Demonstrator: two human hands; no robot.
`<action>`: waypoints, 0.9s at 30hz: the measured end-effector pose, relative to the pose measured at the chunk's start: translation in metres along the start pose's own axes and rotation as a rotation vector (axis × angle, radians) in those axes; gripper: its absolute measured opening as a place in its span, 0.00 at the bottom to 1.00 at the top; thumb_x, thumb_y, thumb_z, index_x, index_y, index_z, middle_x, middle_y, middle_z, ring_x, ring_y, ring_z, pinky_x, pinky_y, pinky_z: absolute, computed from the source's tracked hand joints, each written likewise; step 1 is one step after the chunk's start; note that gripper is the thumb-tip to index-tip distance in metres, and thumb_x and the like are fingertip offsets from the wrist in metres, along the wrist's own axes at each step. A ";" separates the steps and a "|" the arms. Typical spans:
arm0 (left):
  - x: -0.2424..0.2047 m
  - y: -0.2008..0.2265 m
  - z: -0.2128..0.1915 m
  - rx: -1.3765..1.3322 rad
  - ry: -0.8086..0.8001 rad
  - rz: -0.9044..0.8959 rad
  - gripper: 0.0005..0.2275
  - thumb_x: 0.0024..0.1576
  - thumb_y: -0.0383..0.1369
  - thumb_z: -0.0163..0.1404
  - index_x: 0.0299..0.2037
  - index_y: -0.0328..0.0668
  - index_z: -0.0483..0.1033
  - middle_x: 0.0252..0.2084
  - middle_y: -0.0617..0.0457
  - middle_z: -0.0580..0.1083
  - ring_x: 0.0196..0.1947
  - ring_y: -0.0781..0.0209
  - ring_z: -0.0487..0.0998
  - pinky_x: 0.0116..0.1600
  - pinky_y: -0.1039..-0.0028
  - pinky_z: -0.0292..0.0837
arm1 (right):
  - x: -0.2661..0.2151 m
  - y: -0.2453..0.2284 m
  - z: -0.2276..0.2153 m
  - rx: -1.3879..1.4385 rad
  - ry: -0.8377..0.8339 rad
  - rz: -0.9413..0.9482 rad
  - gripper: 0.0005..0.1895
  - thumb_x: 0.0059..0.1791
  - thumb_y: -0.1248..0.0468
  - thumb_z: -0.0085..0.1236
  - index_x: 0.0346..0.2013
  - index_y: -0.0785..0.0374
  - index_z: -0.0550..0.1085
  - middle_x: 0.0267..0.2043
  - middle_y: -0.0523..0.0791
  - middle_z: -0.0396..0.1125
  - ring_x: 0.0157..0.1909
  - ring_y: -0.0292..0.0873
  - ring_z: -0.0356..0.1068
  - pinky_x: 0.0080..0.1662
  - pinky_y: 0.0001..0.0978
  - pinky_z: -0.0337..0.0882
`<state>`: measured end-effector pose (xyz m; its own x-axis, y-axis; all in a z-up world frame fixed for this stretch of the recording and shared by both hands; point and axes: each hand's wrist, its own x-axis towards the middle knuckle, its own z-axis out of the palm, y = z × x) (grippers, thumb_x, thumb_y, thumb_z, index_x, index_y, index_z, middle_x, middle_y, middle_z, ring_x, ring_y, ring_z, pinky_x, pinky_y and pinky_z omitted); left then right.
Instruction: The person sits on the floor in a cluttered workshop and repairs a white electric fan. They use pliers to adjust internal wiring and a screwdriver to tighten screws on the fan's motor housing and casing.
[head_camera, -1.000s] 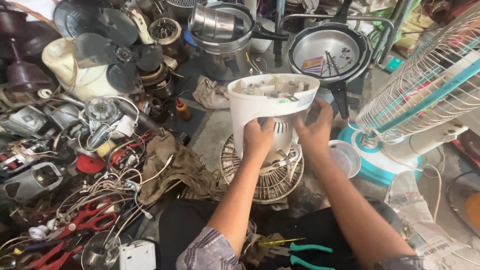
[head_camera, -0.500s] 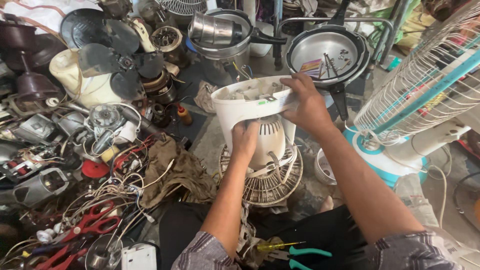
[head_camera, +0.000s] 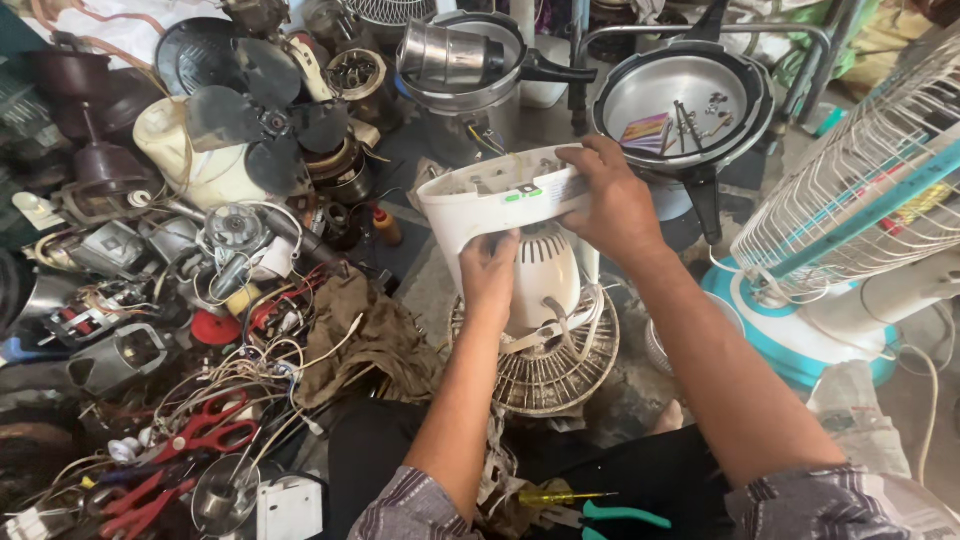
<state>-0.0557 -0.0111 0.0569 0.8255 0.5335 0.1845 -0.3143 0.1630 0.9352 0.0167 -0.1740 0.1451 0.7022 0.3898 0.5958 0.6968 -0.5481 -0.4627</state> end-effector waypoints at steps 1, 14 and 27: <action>0.000 0.000 0.003 -0.003 0.023 -0.004 0.12 0.58 0.29 0.55 0.49 0.26 0.78 0.46 0.47 0.79 0.46 0.61 0.78 0.53 0.72 0.71 | 0.000 0.001 0.000 0.012 0.009 -0.009 0.38 0.32 0.68 0.72 0.58 0.55 0.72 0.65 0.53 0.62 0.56 0.57 0.70 0.54 0.44 0.73; 0.000 -0.002 0.022 -0.012 0.044 0.004 0.11 0.58 0.28 0.56 0.47 0.27 0.80 0.45 0.49 0.79 0.43 0.64 0.77 0.50 0.74 0.71 | -0.002 0.021 0.002 0.039 0.090 0.002 0.43 0.31 0.70 0.71 0.61 0.55 0.69 0.66 0.53 0.61 0.61 0.59 0.67 0.58 0.45 0.71; 0.037 -0.004 -0.012 0.024 -0.135 -0.155 0.15 0.58 0.31 0.57 0.50 0.26 0.78 0.48 0.47 0.79 0.46 0.62 0.77 0.52 0.73 0.70 | -0.056 0.068 0.083 0.936 0.029 0.516 0.31 0.53 0.53 0.59 0.62 0.72 0.65 0.58 0.52 0.67 0.58 0.43 0.67 0.59 0.34 0.68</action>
<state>-0.0296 0.0184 0.0561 0.9191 0.3868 0.0749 -0.1683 0.2134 0.9624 0.0366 -0.1717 0.0260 0.9491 0.2483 0.1937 0.1600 0.1496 -0.9757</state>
